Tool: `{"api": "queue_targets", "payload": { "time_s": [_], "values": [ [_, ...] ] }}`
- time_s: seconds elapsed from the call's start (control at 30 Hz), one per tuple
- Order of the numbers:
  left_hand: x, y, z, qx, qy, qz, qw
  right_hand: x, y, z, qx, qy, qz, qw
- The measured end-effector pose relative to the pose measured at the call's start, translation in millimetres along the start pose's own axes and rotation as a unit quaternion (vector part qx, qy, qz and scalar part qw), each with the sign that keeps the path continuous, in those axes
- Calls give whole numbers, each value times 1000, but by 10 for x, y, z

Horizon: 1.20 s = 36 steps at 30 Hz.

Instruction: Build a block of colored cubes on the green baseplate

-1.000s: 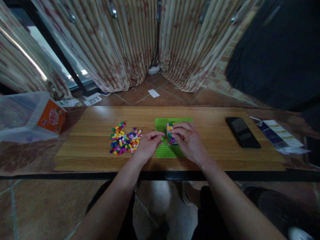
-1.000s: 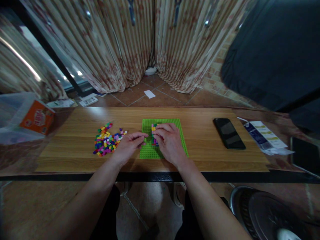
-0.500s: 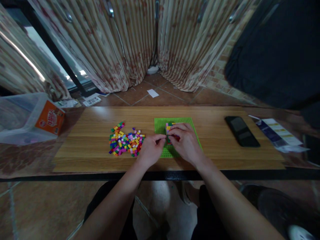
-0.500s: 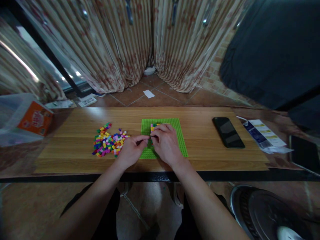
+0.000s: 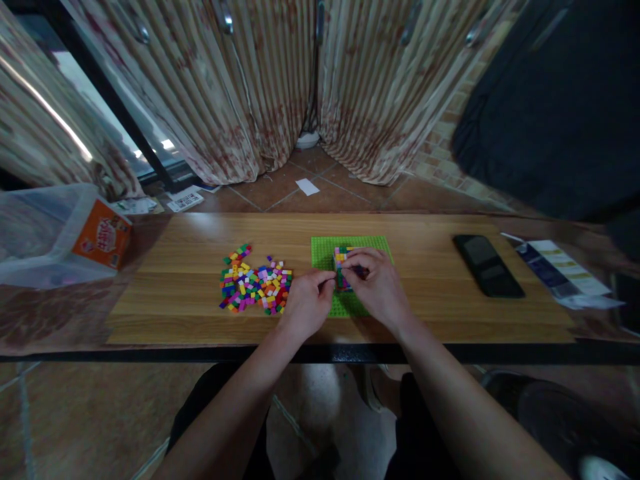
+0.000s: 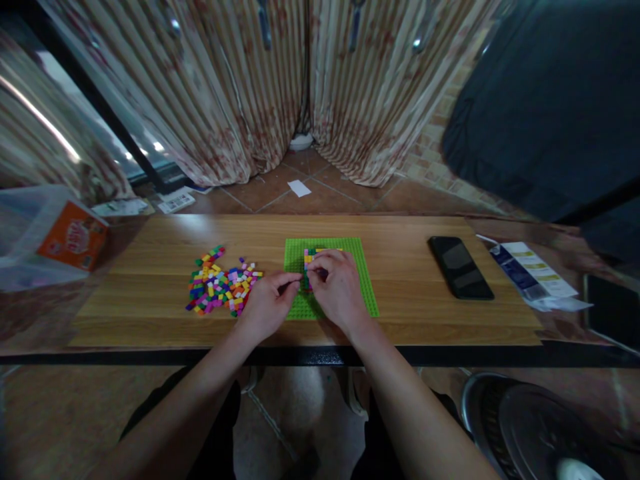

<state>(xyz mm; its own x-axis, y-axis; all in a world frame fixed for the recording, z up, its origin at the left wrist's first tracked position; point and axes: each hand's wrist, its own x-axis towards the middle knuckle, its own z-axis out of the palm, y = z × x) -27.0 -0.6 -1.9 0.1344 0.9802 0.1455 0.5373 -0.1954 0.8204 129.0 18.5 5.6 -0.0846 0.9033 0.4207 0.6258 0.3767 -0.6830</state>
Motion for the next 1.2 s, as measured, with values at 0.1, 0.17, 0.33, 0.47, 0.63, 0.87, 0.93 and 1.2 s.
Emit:
{"api": "queue_targets", "payload": {
  "time_s": [0.1, 0.17, 0.33, 0.47, 0.63, 0.87, 0.93, 1.2],
  "values": [
    [-5, 17, 1, 4, -3, 3, 1000, 6, -8, 23, -6, 4, 1, 1000],
    [-9, 27, 2, 9, -5, 7, 1000, 8, -5, 26, -7, 5, 1, 1000],
    [-13, 46, 0, 33, -7, 28, 999, 16, 5, 28, -10, 2, 2, 1000],
    [-14, 49, 5, 66, -8, 47, 997, 23, -1, 40, -15, 11, 4, 1000],
    [-25, 66, 15, 108, -17, 60, 992, 34, -3, 45, -9, 8, 9, 1000],
    [-55, 89, 61, 208, -28, 74, 975, 37, 22, 44, 0, 8, 5, 1000],
    [-59, 85, 78, 227, -31, 74, 971, 36, 25, 46, -3, 8, 6, 1000],
    [-31, 60, 71, 204, -27, 66, 976, 48, -15, 54, -10, 6, 4, 1000]
  ]
}}
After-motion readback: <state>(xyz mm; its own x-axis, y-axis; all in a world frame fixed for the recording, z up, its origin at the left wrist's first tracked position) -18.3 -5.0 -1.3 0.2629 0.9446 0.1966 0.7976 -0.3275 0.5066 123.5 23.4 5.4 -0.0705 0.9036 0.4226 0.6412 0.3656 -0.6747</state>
